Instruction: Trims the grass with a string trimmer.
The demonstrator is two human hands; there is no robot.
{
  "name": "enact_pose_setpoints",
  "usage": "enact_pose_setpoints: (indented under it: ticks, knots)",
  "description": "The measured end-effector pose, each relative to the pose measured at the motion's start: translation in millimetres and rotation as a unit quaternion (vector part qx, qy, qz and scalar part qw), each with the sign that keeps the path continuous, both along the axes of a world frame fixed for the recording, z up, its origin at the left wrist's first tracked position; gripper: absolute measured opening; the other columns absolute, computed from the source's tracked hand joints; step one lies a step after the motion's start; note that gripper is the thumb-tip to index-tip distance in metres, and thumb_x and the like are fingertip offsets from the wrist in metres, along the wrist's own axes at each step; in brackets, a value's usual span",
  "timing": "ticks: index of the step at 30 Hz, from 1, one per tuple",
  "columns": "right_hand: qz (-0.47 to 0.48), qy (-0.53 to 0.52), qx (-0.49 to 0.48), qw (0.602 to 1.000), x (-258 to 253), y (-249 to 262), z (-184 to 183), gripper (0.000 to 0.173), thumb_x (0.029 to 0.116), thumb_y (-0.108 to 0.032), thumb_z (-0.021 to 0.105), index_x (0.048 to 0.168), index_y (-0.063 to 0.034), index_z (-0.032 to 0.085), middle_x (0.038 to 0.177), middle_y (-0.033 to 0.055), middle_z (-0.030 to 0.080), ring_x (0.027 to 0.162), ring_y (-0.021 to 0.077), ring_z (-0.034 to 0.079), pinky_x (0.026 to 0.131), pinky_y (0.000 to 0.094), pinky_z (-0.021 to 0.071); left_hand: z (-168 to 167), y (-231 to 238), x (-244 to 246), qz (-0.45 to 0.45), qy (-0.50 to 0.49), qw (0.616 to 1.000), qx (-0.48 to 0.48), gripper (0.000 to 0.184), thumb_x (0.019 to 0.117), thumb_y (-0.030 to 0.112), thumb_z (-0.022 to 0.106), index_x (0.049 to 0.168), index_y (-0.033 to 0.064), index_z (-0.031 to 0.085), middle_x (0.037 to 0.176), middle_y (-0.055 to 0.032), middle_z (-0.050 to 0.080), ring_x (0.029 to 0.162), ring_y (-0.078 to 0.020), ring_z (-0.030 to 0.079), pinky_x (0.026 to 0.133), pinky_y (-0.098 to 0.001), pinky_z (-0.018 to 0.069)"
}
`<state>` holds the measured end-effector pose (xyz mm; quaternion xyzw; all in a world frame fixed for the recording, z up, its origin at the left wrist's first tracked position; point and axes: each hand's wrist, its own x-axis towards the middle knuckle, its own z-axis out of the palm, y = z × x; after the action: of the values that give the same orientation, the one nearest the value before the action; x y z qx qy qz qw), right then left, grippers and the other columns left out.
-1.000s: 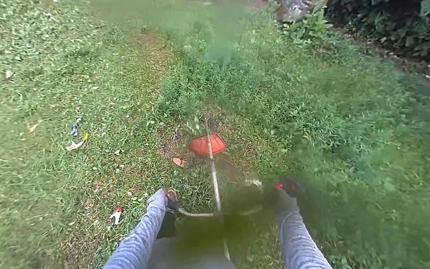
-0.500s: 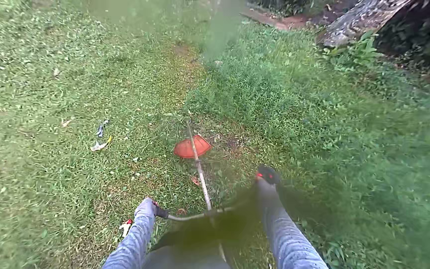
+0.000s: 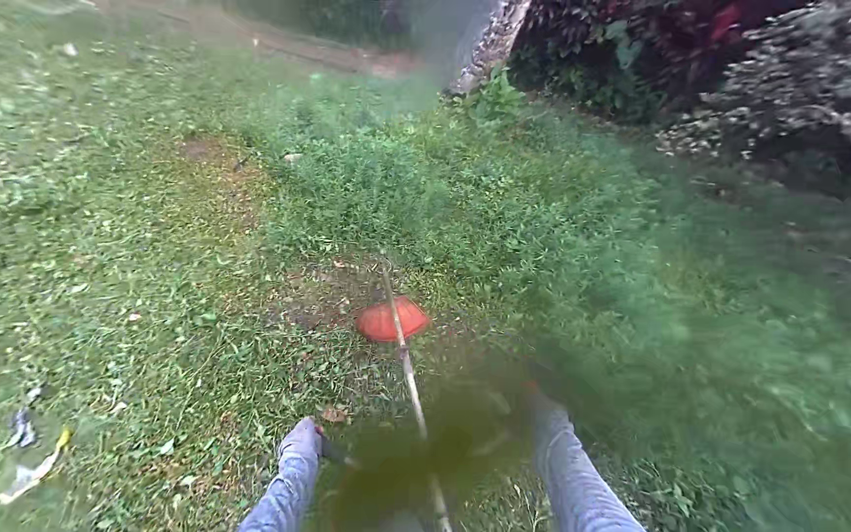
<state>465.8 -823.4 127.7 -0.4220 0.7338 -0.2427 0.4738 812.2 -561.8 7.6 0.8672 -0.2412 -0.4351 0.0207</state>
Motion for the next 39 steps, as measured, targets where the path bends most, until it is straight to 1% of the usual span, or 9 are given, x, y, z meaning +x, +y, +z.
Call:
enact_pose_setpoints:
  ticks: [2,5,7,11,15,19,23,31,39]
  knots:
    - [-0.049,-0.005,-0.095,0.994,-47.1,-3.9,-24.9,0.03,0.1063,-0.008,0.044,0.13,0.0088,0.049,0.092,0.0135,0.055,0.07,0.0111,0.052,0.066,0.0258,0.0489,5.5,-43.5,-9.1,-0.06,0.009,0.998,-0.014,0.037,0.0951,0.026,0.065,0.13,0.0148,0.066,0.133,-0.0129,0.068,0.125,-0.0333,0.063,0.104,-0.0592,0.0495]
    - [-0.151,-0.027,-0.049,0.987,-93.0,-8.3,-9.1,0.031,0.1038,-0.007,0.049,0.133,0.0027,0.049,0.095,0.0101,0.054,0.073,0.0111,0.052,0.069,0.0281,0.0499,14.6,-107.2,-28.3,-0.138,0.011,0.99,-0.022,0.034,0.1012,0.026,0.057,0.133,0.0136,0.065,0.135,-0.0142,0.066,0.126,-0.0349,0.062,0.104,-0.0593,0.0494]
    - [-0.219,-0.035,-0.081,0.972,-108.9,-7.3,1.4,0.028,0.1021,-0.007,0.053,0.128,0.0017,0.053,0.089,0.008,0.056,0.067,0.0101,0.053,0.063,0.0279,0.0511,21.9,-144.4,-42.4,-0.18,0.016,0.983,-0.018,0.034,0.1,0.024,0.058,0.131,0.0131,0.066,0.136,-0.0144,0.066,0.126,-0.0351,0.062,0.103,-0.06,0.0497]
    - [-0.207,-0.034,-0.066,0.976,-126.4,-26.1,17.1,0.031,0.1043,-0.008,0.047,0.133,0.0045,0.047,0.097,0.0077,0.053,0.075,0.007,0.052,0.072,0.0243,0.0494,27.4,-198.4,-60.1,-0.206,0.015,0.978,-0.013,0.032,0.0987,0.022,0.059,0.129,0.0143,0.067,0.135,-0.0129,0.066,0.126,-0.0338,0.062,0.102,-0.0594,0.0503]
    - [-0.222,-0.014,-0.05,0.974,-106.9,-58.2,37.8,0.032,0.1067,-0.011,0.047,0.135,0.005,0.049,0.101,0.0131,0.056,0.078,0.0125,0.054,0.075,0.0301,0.0503,21.8,-226.7,-63.0,-0.172,0.001,0.985,0.001,0.035,0.0949,0.025,0.065,0.129,0.0164,0.066,0.133,-0.0114,0.067,0.124,-0.0332,0.064,0.102,-0.0587,0.0507]
    - [-0.138,-0.008,-0.019,0.99,-88.1,-94.1,32.6,0.034,0.1066,-0.009,0.045,0.138,0.0038,0.047,0.103,0.013,0.056,0.079,0.0124,0.055,0.077,0.0295,0.0502,21.3,-222.5,-51.8,-0.13,-0.012,0.991,0.021,0.037,0.0981,0.024,0.06,0.134,0.0149,0.063,0.135,-0.0124,0.066,0.125,-0.0336,0.063,0.103,-0.0581,0.0502]
    - [-0.095,-0.025,-0.019,0.995,-62.6,-123.3,19.1,0.032,0.1041,-0.006,0.047,0.135,0.0028,0.048,0.094,0.0082,0.054,0.071,0.0093,0.052,0.068,0.0268,0.0498,22.3,-204.8,-36.1,-0.078,-0.012,0.996,0.042,0.037,0.0942,0.025,0.065,0.13,0.0143,0.065,0.131,-0.0139,0.068,0.123,-0.0343,0.064,0.101,-0.0587,0.051]
    - [-0.032,-0.042,-0.055,0.997,4.1,-156.1,11.4,0.03,0.1025,-0.004,0.051,0.131,0.0039,0.05,0.091,0.0086,0.054,0.067,0.01,0.053,0.065,0.0274,0.0508,20.6,-171.4,1.5,-0.006,0.006,0.999,0.041,0.035,0.1009,0.025,0.057,0.133,0.0132,0.064,0.135,-0.0138,0.066,0.125,-0.0357,0.063,0.102,-0.06,0.0497]
    - [0.054,0.001,-0.03,0.998,120.9,-149.6,37.7,0.032,0.1028,-0.003,0.051,0.134,0.0047,0.048,0.1,0.0123,0.054,0.077,0.0109,0.053,0.074,0.0264,0.0496,6.6,-118.1,50.9,0.08,0.022,0.995,0.046,0.035,0.0943,0.029,0.065,0.127,0.0161,0.068,0.131,-0.0121,0.069,0.122,-0.0333,0.065,0.101,-0.0588,0.0514]
